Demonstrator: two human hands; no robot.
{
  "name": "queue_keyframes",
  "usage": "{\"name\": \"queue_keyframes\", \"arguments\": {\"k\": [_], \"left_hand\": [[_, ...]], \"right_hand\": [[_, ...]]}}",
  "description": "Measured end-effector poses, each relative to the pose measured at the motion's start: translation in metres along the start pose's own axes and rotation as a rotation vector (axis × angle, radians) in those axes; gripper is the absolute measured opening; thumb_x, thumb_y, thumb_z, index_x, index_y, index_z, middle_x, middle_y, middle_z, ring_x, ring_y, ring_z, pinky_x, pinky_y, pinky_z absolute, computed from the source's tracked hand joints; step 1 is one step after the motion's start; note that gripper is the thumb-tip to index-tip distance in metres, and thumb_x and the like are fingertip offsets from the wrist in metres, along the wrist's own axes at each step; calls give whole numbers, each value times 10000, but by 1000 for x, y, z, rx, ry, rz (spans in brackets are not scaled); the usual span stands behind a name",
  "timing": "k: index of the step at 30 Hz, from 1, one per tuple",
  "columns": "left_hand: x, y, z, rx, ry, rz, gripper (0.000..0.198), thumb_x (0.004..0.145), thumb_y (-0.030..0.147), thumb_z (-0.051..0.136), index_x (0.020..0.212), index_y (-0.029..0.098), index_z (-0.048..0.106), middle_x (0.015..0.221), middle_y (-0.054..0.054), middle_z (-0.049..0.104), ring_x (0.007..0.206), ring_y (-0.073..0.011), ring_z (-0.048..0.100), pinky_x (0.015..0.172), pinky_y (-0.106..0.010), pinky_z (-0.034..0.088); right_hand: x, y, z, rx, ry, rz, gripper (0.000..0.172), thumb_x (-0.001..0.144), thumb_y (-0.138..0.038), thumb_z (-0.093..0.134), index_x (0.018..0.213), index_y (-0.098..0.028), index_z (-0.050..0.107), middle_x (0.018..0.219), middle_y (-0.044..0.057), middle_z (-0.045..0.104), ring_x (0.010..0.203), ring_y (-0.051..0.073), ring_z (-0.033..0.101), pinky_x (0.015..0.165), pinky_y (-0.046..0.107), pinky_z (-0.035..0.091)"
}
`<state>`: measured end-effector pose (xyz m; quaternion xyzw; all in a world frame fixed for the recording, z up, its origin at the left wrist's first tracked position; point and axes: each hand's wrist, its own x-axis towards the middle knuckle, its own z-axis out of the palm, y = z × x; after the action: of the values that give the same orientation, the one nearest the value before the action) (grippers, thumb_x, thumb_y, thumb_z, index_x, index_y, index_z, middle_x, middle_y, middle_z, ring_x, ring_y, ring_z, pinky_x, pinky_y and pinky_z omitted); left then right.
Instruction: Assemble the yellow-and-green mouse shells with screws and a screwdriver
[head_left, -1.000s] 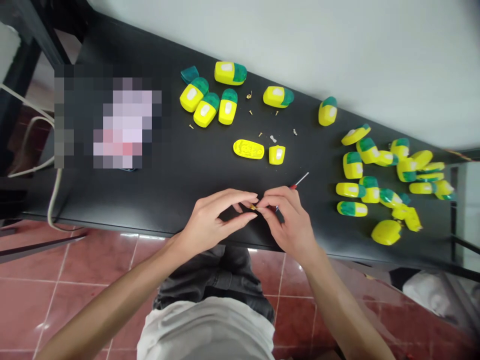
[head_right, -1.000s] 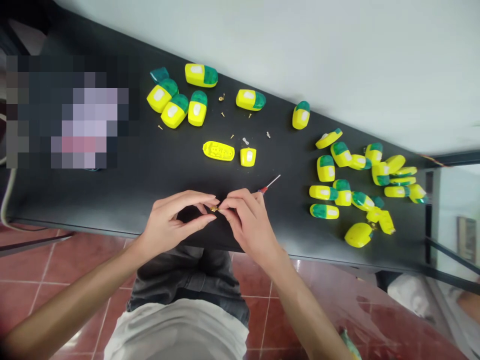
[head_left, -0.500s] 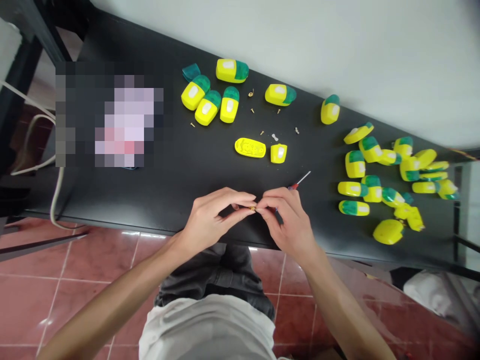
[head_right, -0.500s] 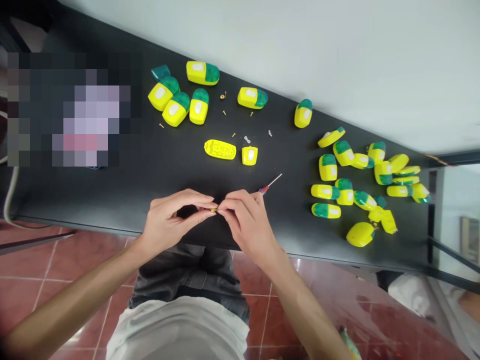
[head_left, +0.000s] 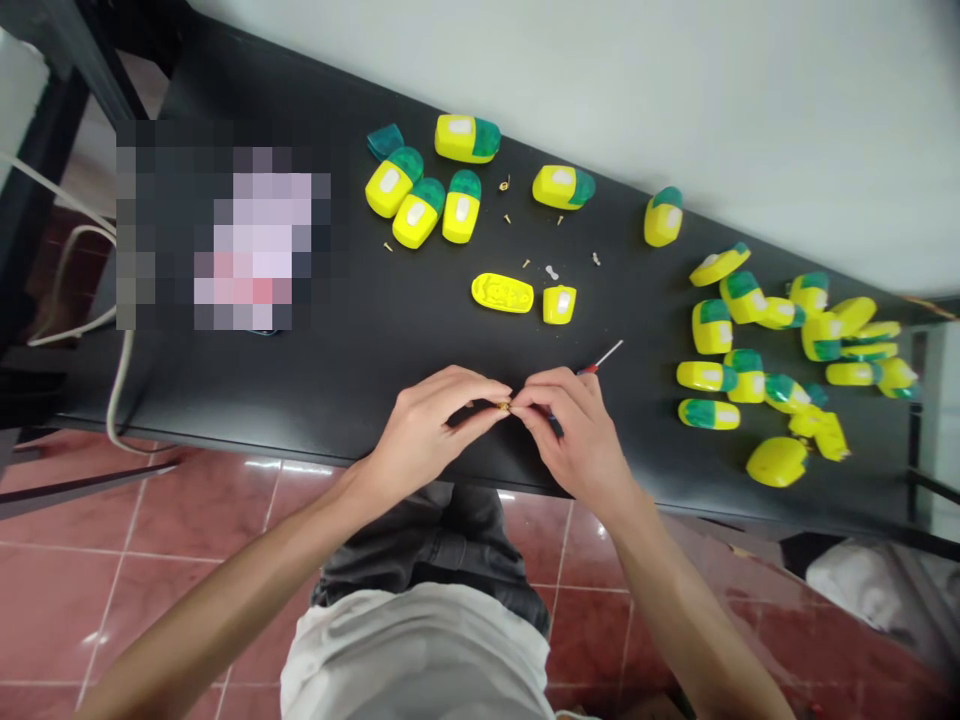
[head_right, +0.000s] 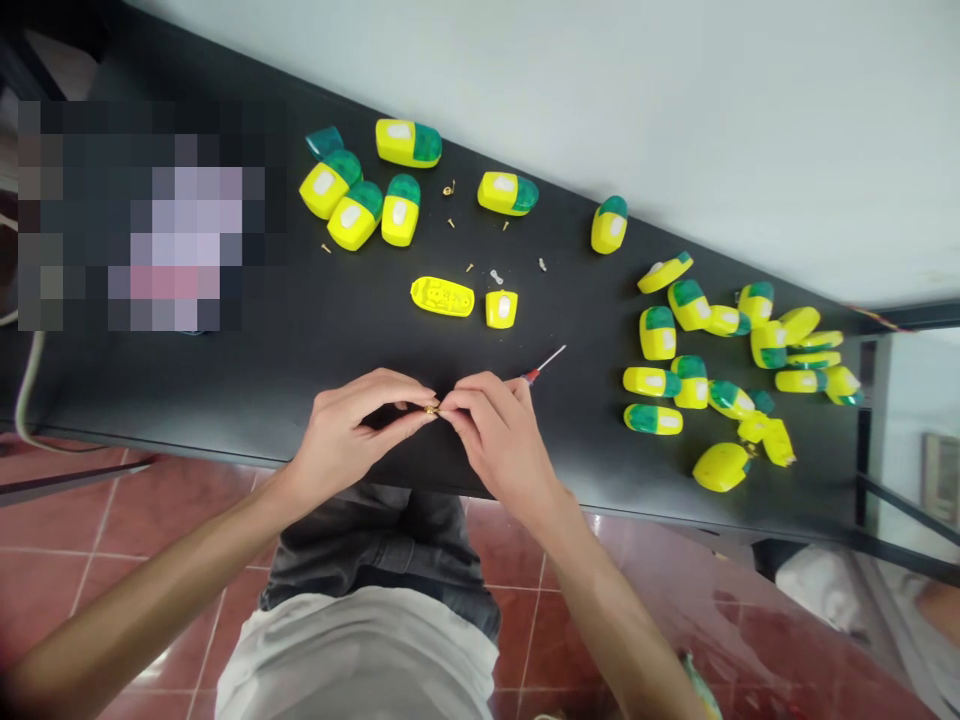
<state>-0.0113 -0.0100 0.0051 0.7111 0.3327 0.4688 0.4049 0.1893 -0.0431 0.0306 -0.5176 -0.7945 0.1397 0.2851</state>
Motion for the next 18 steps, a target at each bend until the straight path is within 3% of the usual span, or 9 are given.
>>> {"name": "queue_keyframes", "arguments": {"k": [4, 8, 18], "left_hand": [[3, -4, 0, 98, -67, 21, 52, 957, 170, 772, 1004, 191, 768, 931, -30, 825, 924, -172, 746, 853, -321, 620], [5, -6, -3, 134, -98, 26, 18, 956, 192, 777, 945, 206, 775, 927, -27, 814, 919, -170, 700, 844, -317, 575], [3, -7, 2, 313, -197, -31, 27, 989, 197, 737, 1008, 202, 756, 897, -21, 782, 939, -192, 657, 830, -337, 487]], "right_hand": [[0, 6, -1, -34, -52, 5, 114, 1081, -186, 564, 997, -250, 608, 965, 8, 731, 848, 170, 672, 814, 382, 390], [-1, 7, 1, -29, -55, -4, 113, 1077, -181, 570, 995, -245, 613, 963, 8, 725, 868, 171, 671, 807, 380, 384], [-3, 13, 2, -83, -125, -25, 118, 1090, -204, 559, 991, -240, 610, 945, 18, 719, 848, 180, 656, 772, 378, 373]]}}
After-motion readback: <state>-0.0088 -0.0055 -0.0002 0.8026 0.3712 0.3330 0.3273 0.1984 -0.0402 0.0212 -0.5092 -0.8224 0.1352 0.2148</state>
